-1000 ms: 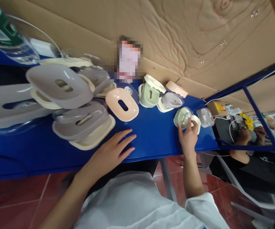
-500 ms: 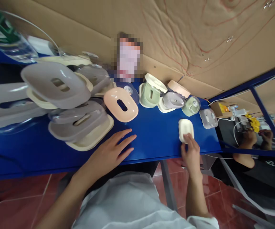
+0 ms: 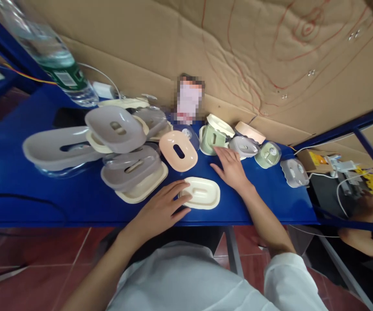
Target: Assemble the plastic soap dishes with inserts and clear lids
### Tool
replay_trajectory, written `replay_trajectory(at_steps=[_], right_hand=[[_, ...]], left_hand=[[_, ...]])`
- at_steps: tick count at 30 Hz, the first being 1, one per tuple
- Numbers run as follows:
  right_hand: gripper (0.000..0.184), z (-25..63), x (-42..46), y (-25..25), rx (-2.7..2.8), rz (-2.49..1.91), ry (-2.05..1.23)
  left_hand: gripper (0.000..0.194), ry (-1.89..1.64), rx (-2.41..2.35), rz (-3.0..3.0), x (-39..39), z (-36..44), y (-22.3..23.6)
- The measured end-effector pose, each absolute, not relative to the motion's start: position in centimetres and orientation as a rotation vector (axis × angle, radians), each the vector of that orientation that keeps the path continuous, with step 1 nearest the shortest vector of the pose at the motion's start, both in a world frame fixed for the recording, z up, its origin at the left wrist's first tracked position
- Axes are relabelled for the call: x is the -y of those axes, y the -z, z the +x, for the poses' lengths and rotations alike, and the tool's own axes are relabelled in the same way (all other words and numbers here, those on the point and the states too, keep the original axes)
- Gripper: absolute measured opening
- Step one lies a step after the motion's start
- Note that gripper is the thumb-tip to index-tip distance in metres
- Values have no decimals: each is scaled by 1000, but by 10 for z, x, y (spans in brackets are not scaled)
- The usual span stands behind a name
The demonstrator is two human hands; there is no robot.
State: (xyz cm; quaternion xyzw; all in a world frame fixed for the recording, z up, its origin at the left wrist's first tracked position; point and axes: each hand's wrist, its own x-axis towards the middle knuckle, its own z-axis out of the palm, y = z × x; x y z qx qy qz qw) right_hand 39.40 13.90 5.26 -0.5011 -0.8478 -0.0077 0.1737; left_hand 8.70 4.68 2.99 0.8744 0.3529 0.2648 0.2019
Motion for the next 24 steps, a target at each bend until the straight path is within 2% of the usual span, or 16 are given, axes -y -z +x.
replay_trajectory(at_steps=[5, 13, 18, 22, 24], right_hand=[[38, 402, -145, -49, 2294, -1374, -42], [36, 414, -44, -68, 2179, -1270, -226], [24, 401, -12, -52, 2156, -1281, -269], [29, 381, -8, -43, 2192, -1205, -226], [26, 372, -3, -40, 2206, -1135, -177]], left_hand=[[25, -806, -982, 2399, -48, 87, -27], [58, -748, -1128, 2311, -46, 83, -28], [63, -718, -1097, 2367, -45, 84, -25], [66, -745, -1077, 2378, -45, 84, -24], [66, -750, -1067, 2380, -44, 84, -25]])
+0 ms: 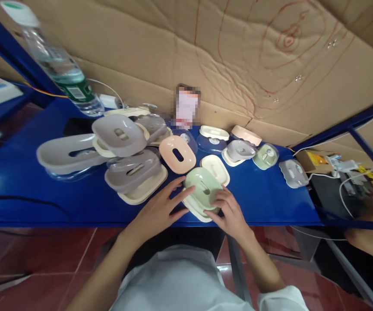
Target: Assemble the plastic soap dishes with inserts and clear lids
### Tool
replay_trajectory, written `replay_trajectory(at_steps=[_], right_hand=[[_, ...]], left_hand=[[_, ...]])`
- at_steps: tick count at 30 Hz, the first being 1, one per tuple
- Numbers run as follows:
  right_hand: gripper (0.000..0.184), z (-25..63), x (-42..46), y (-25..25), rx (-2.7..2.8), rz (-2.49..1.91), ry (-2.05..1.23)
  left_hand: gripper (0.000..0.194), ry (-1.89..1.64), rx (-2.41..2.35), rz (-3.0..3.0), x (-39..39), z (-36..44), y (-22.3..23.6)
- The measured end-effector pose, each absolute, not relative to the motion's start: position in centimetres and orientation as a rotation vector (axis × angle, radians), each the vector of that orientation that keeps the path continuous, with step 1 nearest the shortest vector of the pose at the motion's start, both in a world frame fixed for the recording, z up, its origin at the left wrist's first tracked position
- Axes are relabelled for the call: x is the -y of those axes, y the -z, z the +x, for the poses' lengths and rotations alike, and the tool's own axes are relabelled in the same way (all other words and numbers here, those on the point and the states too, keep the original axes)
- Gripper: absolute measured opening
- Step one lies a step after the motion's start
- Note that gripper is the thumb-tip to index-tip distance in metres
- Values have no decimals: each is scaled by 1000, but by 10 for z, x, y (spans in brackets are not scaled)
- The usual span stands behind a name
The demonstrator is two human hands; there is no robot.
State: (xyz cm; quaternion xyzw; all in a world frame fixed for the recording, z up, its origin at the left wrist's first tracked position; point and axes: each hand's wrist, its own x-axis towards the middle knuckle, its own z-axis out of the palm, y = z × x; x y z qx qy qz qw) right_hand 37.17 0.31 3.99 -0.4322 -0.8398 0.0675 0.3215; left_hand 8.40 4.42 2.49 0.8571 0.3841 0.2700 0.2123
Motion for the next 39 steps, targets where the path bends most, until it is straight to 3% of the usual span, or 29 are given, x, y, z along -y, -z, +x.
replay_trajectory(at_steps=[3, 11, 17, 29, 39], right_hand=[[32, 363, 10, -38, 2255, -1108, -169], [69, 370, 33, -29, 2293, -1201, -111], [51, 369, 28, -23, 2261, -1130, 57], [45, 365, -6, -73, 2753, -1091, -126], [30, 359, -169, -105, 2431, -1309, -206]], left_hand=[[64, -751, -1088, 2377, -44, 84, -26], [48, -722, -1012, 2474, -46, 83, -26], [45, -715, -985, 2522, -45, 83, -26], [19, -803, -982, 2514, -47, 83, -24], [19, -821, -971, 2452, -46, 82, -22]])
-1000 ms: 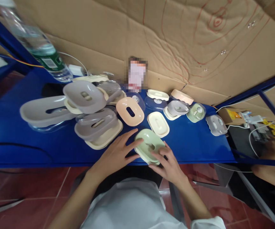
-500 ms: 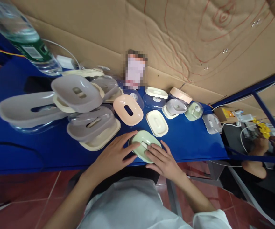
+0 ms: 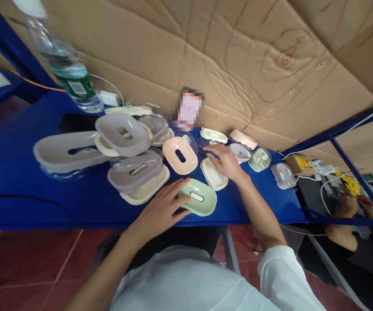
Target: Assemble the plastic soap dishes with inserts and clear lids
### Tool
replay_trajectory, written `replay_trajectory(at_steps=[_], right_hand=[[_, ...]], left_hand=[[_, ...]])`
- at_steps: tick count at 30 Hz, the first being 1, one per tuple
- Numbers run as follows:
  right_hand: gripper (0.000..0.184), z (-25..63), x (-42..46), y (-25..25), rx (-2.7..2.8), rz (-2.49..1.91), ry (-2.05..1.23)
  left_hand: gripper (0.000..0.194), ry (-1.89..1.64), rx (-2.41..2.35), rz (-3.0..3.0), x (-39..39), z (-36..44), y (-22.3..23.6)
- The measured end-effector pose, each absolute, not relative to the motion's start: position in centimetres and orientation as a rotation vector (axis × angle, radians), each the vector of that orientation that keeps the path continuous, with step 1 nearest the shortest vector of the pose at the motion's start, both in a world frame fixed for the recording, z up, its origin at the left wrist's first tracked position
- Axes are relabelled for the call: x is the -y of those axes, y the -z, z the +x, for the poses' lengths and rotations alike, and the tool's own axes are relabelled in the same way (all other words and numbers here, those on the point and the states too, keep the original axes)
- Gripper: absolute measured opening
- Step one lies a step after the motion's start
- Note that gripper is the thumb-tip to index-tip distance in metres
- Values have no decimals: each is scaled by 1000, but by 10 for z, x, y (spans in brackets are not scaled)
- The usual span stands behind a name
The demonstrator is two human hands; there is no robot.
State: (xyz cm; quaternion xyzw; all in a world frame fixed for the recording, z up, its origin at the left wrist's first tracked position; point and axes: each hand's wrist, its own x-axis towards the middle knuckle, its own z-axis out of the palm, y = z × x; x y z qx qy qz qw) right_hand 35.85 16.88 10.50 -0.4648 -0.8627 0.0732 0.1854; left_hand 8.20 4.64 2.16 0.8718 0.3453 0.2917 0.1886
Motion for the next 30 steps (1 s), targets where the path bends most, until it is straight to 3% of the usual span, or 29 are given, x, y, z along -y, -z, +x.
replay_trajectory(at_steps=[5, 13, 20, 25, 30], right_hand=[[29, 306, -231, -110, 2505, -1426, -290], [36, 258, -250, -121, 2626, -1718, -180], [64, 237, -264, -127, 2588, -2012, -266], [71, 228, -257, -120, 2427, -2146, -364], [61, 232, -251, -120, 2389, -2047, -390]], left_hand=[[21, -846, -953, 2427, -46, 82, -21], [22, -859, -950, 2442, -47, 82, -23], [23, -855, -940, 2480, -48, 86, -24], [25, -848, -935, 2476, -48, 85, -22], [22, -834, -926, 2474, -48, 84, -25]])
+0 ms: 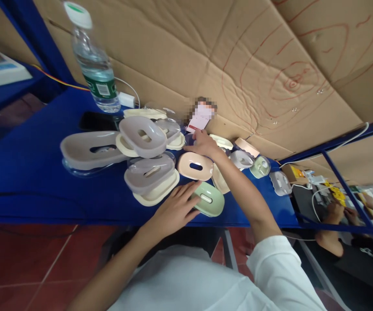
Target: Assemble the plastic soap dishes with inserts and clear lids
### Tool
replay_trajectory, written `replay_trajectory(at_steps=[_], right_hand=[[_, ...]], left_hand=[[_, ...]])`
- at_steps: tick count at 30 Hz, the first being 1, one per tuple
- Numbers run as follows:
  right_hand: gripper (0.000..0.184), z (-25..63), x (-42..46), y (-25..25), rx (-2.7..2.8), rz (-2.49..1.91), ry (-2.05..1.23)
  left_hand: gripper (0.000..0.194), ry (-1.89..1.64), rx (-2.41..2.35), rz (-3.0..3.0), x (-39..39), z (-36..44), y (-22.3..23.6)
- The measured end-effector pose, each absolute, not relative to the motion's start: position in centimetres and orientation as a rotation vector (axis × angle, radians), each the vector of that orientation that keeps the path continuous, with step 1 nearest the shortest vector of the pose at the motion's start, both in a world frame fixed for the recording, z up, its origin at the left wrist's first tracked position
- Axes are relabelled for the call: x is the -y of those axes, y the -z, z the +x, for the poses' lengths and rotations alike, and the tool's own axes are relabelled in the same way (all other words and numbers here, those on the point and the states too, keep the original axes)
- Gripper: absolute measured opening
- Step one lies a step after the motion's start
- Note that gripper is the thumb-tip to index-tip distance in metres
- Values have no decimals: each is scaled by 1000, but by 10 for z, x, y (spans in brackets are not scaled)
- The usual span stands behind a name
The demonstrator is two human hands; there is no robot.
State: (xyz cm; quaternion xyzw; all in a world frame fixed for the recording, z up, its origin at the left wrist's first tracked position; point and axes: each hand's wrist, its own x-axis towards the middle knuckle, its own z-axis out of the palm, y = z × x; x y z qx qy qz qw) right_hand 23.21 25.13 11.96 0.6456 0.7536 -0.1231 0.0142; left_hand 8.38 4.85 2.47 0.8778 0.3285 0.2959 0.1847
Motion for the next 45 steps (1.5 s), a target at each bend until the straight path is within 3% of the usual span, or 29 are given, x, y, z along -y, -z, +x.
replay_trajectory(at_steps=[5, 9, 11, 16, 23, 30, 37, 45], right_hand=[[45, 261, -209, -148, -2957, 1960, 129], [43, 307, -113, -139, -3240, 1905, -357], [46, 327, -61, -118, -3291, 1912, -446], [56, 342, 8, -73, -3223, 1862, 23], [45, 329, -19, -77, -3134, 1464, 237], [42, 326, -22, -58, -3102, 1484, 51], [56, 332, 5, -55, -3055, 1569, -77], [70, 451, 46, -49, -2752, 2030, -352]], left_hand=[[27, -867, -905, 2438, -47, 82, -25], [47, -928, -931, 2342, -46, 80, -24], [61, -935, -961, 2302, -45, 80, -23], [88, -889, -942, 2232, -45, 80, -19], [102, -836, -928, 2067, -45, 78, -17], [102, -807, -906, 2039, -50, 78, -23], [87, -777, -894, 2143, -46, 76, -24], [62, -719, -1011, 2213, -47, 77, -23]])
